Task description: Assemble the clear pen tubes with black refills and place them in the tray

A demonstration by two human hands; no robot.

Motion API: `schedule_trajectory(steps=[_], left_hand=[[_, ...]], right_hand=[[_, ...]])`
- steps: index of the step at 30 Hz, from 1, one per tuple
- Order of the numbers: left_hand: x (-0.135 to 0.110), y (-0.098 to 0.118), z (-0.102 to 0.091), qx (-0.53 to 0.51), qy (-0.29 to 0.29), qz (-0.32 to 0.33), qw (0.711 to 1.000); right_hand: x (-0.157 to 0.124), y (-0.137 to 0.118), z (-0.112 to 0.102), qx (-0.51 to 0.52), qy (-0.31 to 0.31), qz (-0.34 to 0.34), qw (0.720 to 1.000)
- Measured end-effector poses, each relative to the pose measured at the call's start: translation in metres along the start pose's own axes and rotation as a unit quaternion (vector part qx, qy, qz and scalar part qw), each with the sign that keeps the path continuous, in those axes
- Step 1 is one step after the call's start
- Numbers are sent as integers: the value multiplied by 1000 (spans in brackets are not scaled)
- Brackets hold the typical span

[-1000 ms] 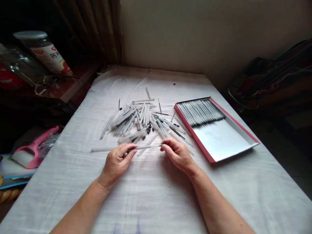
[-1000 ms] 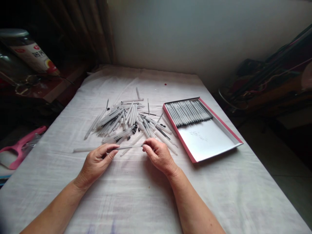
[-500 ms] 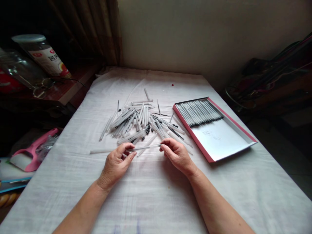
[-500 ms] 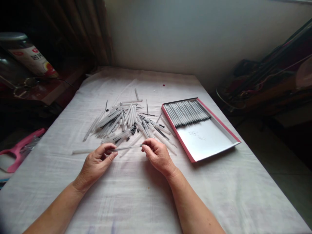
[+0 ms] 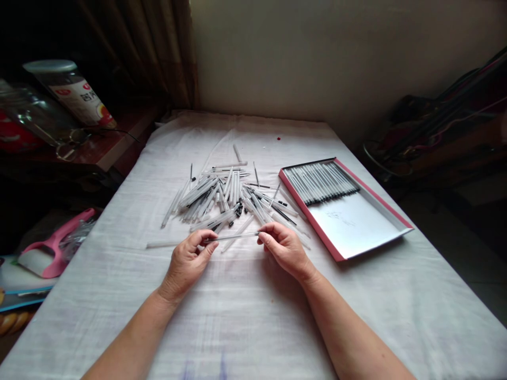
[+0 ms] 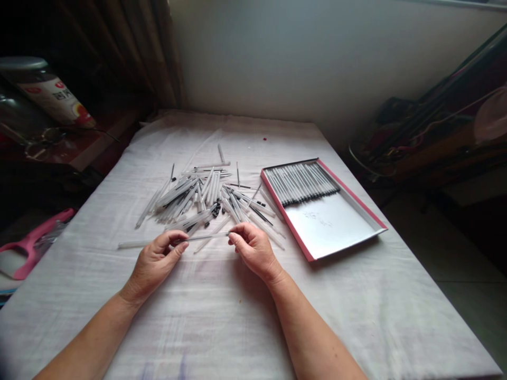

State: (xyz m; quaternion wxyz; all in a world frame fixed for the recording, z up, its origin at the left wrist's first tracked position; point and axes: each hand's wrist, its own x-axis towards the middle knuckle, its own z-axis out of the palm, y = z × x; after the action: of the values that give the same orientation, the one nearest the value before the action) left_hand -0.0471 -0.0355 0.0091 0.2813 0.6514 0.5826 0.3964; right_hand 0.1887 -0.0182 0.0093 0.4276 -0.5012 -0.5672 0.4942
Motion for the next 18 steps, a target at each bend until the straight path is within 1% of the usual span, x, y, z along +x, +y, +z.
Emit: schedule_trajectory(steps=[5, 8, 11, 14, 16, 18], left_hand=[[0, 1, 2, 7, 27, 33, 999], [0, 2, 3, 10, 28, 44, 999], [-1, 3, 5, 4, 13, 40, 999], [1, 6, 8, 8, -11, 48, 999], [5, 11, 10, 23, -38, 78, 996], [15, 18, 13, 48, -66, 122, 989]], right_hand=[[2, -2, 1, 30, 1, 46, 998], [3, -1, 1, 46, 2, 39, 998], [3, -1, 1, 62, -6, 15, 998], [0, -3, -4, 54, -29, 12, 998], [-2, -5, -10, 35, -44, 18, 998], [-4, -5, -19, 18, -35, 20, 999]])
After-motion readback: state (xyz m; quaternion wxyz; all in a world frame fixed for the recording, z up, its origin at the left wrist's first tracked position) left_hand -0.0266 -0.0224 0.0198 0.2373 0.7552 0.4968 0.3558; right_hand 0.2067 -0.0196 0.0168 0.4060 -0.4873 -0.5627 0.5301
